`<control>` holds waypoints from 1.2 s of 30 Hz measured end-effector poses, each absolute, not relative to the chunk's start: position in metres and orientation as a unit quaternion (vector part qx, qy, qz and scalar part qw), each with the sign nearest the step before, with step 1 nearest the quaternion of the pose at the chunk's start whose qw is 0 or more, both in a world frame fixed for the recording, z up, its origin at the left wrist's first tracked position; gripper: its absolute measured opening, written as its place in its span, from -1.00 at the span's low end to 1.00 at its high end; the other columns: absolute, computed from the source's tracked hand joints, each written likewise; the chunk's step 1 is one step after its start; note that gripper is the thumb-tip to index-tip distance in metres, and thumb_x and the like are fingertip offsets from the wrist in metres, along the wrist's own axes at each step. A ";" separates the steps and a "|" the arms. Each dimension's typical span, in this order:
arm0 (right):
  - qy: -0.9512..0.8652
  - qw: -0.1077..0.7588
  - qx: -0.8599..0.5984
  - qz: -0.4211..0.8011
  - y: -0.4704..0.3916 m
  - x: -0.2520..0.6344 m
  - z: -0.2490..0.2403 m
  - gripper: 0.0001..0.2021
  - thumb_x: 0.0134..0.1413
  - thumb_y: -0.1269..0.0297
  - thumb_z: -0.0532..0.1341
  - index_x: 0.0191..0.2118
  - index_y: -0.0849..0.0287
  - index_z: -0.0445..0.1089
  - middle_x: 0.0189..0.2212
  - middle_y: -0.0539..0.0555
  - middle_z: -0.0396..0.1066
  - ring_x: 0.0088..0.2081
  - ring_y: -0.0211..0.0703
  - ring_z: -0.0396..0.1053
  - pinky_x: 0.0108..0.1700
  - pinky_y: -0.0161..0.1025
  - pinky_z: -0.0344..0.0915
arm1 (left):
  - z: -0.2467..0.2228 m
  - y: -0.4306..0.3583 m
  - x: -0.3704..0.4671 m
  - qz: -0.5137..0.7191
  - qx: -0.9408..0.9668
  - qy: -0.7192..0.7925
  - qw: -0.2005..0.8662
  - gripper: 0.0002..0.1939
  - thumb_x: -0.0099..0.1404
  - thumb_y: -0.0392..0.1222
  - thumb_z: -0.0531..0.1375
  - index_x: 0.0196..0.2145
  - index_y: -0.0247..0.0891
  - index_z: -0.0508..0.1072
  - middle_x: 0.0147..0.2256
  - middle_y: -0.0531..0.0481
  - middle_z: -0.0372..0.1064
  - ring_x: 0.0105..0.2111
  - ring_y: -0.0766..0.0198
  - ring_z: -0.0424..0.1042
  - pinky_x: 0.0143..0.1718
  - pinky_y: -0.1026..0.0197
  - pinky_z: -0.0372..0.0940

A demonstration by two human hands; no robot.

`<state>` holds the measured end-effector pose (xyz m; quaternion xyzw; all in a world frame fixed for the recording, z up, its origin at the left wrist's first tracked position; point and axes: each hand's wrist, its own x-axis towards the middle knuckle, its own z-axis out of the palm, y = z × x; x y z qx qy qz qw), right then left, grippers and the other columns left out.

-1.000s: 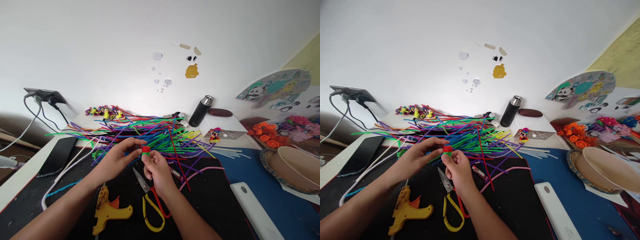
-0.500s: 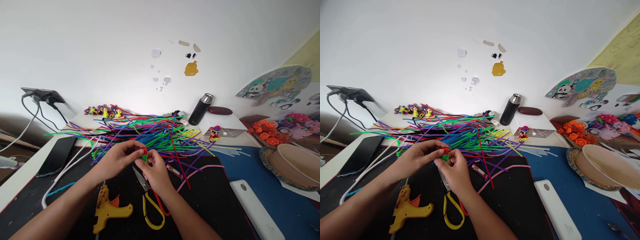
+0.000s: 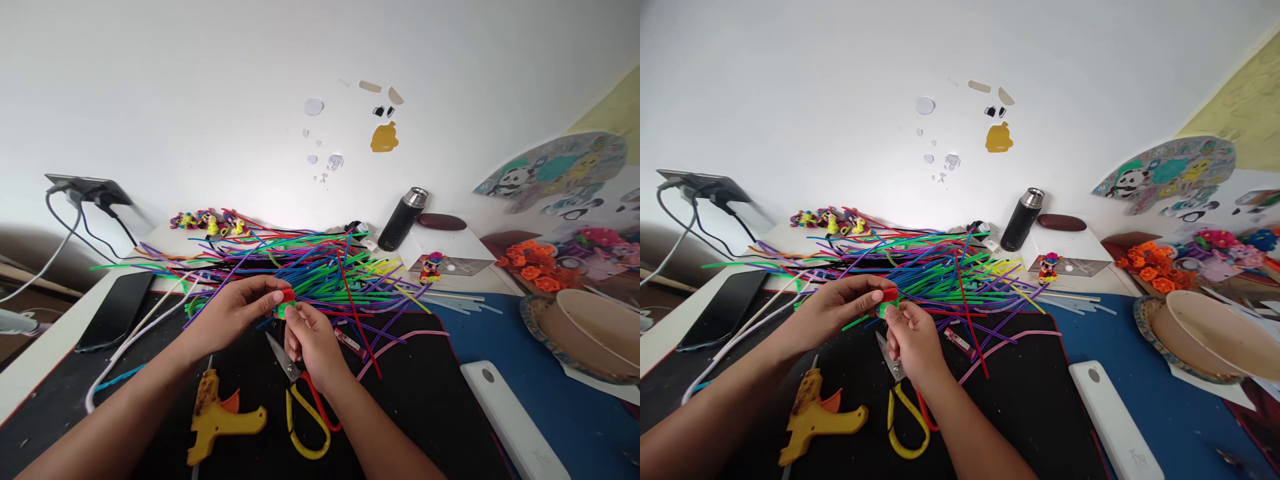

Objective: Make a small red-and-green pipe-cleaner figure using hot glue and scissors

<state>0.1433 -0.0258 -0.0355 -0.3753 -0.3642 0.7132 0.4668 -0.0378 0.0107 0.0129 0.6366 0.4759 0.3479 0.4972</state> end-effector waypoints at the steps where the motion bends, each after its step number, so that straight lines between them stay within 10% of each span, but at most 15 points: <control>1: -0.365 0.470 -0.377 0.710 -0.025 0.143 -0.036 -0.41 0.09 -0.36 0.44 -0.32 0.11 0.34 -0.68 -0.24 0.12 -0.69 -0.38 0.06 -0.58 -0.34 -0.04 | 0.012 0.011 -0.039 0.346 0.633 0.471 0.509 -0.42 0.35 0.35 0.38 0.02 -0.20 0.68 -0.05 -0.19 0.71 -0.05 -0.08 0.67 0.01 0.00 0.57; 36: -0.383 0.487 -0.373 0.691 -0.026 0.142 -0.043 -0.46 0.15 -0.32 0.42 -0.31 0.11 0.40 -0.67 -0.20 0.17 -0.68 -0.36 0.06 -0.58 -0.33 -0.03 | 0.009 0.010 -0.041 0.347 0.741 0.483 0.312 -0.51 0.49 0.26 0.26 0.07 -0.13 0.76 0.02 -0.17 0.74 0.01 -0.09 0.69 0.16 -0.01 0.54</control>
